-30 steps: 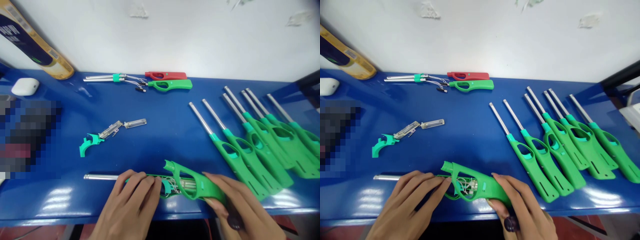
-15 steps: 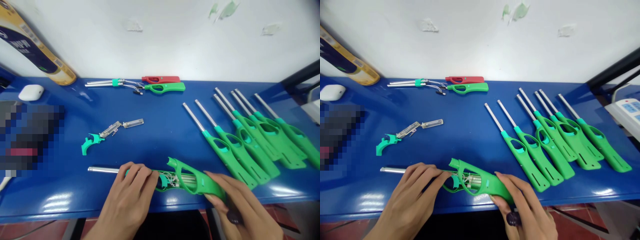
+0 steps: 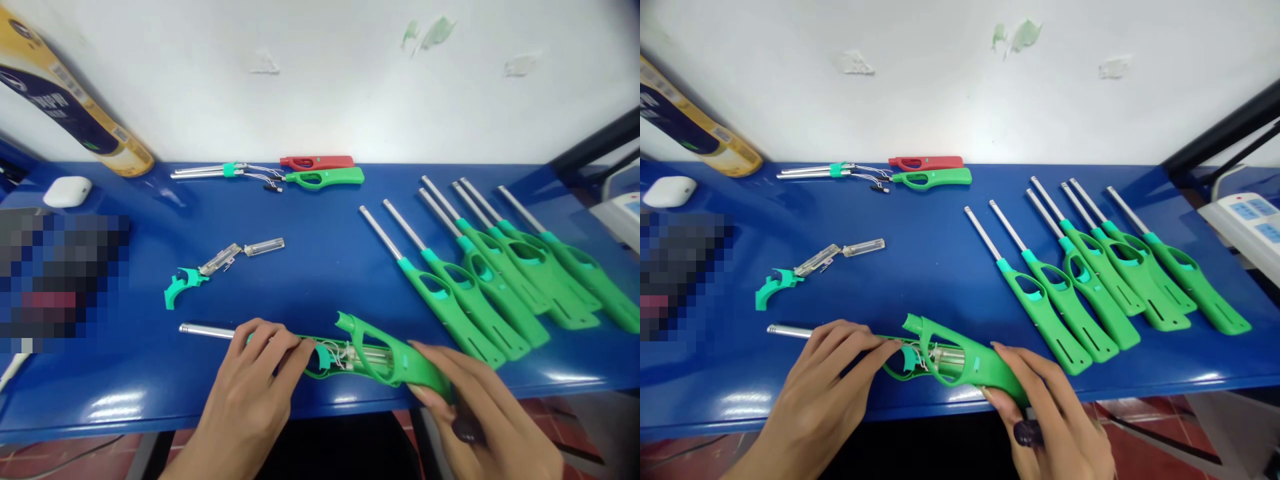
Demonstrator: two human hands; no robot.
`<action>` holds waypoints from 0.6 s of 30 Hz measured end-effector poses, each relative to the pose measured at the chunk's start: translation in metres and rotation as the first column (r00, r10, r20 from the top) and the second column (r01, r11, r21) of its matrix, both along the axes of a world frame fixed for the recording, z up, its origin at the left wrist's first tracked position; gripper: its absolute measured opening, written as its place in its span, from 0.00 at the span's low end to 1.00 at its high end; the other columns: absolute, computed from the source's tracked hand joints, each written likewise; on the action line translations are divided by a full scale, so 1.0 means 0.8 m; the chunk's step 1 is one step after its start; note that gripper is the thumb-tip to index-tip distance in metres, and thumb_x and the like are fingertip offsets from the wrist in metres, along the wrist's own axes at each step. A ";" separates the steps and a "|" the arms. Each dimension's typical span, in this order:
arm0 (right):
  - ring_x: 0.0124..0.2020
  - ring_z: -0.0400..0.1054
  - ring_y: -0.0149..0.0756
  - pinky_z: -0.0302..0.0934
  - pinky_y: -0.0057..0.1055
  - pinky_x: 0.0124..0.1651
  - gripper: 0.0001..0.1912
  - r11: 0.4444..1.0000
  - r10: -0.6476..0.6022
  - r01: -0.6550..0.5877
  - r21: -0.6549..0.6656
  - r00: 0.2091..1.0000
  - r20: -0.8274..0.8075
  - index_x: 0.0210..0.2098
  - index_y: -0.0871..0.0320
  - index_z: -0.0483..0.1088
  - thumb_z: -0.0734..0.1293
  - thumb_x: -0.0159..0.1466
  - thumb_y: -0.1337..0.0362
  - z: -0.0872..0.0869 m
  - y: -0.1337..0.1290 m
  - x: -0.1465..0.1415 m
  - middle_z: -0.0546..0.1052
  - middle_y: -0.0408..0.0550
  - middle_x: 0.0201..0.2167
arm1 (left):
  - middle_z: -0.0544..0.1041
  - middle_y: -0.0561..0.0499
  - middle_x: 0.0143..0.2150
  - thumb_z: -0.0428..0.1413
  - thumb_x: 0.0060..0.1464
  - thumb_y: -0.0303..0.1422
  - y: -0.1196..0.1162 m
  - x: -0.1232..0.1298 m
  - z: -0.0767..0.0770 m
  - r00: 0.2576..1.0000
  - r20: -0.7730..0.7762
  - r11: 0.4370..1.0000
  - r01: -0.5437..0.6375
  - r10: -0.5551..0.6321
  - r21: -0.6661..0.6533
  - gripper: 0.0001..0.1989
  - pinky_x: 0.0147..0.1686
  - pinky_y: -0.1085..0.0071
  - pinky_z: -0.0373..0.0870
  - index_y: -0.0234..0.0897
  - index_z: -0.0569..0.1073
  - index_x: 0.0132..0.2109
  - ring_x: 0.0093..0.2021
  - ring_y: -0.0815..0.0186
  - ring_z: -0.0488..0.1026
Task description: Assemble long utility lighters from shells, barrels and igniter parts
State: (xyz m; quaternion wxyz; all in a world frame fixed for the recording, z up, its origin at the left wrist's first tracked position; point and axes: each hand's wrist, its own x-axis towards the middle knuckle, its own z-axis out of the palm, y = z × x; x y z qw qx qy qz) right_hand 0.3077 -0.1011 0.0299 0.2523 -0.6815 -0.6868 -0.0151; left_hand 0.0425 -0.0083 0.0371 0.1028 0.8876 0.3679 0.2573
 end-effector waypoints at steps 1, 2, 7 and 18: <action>0.46 0.81 0.31 0.71 0.21 0.37 0.14 1.000 0.000 0.000 0.003 1.000 -0.003 0.57 0.49 0.75 0.67 0.75 0.56 0.000 -0.001 0.000 0.81 0.43 0.51 | 0.75 0.46 0.42 0.49 0.65 0.11 0.001 0.001 0.001 1.000 0.001 1.000 -0.004 0.004 0.000 0.18 0.50 0.55 0.66 0.30 0.75 0.53 0.45 0.60 0.69; 0.46 0.81 0.31 0.71 0.22 0.37 0.14 1.000 -0.001 0.001 0.006 1.000 -0.006 0.57 0.49 0.75 0.67 0.75 0.57 -0.001 -0.001 0.000 0.81 0.43 0.51 | 0.74 0.46 0.42 0.48 0.64 0.10 0.001 0.003 0.001 1.000 0.000 1.000 -0.007 0.007 -0.003 0.19 0.49 0.55 0.66 0.30 0.75 0.52 0.44 0.60 0.68; 0.45 0.81 0.31 0.71 0.22 0.36 0.13 1.000 0.012 -0.012 0.005 1.000 -0.007 0.57 0.50 0.75 0.67 0.75 0.57 -0.001 0.001 -0.004 0.81 0.44 0.51 | 0.74 0.45 0.45 0.46 0.62 0.08 -0.002 0.003 -0.005 0.998 -0.033 0.999 -0.048 0.048 0.006 0.23 0.50 0.55 0.66 0.32 0.74 0.53 0.46 0.59 0.69; 0.43 0.81 0.30 0.72 0.22 0.36 0.13 1.000 0.004 -0.004 0.028 1.000 0.006 0.57 0.50 0.75 0.67 0.75 0.58 0.004 0.003 -0.008 0.81 0.43 0.50 | 0.78 0.45 0.47 0.48 0.62 0.09 -0.003 -0.003 -0.005 1.000 0.003 0.999 -0.031 0.031 0.024 0.22 0.54 0.55 0.67 0.33 0.77 0.53 0.48 0.59 0.73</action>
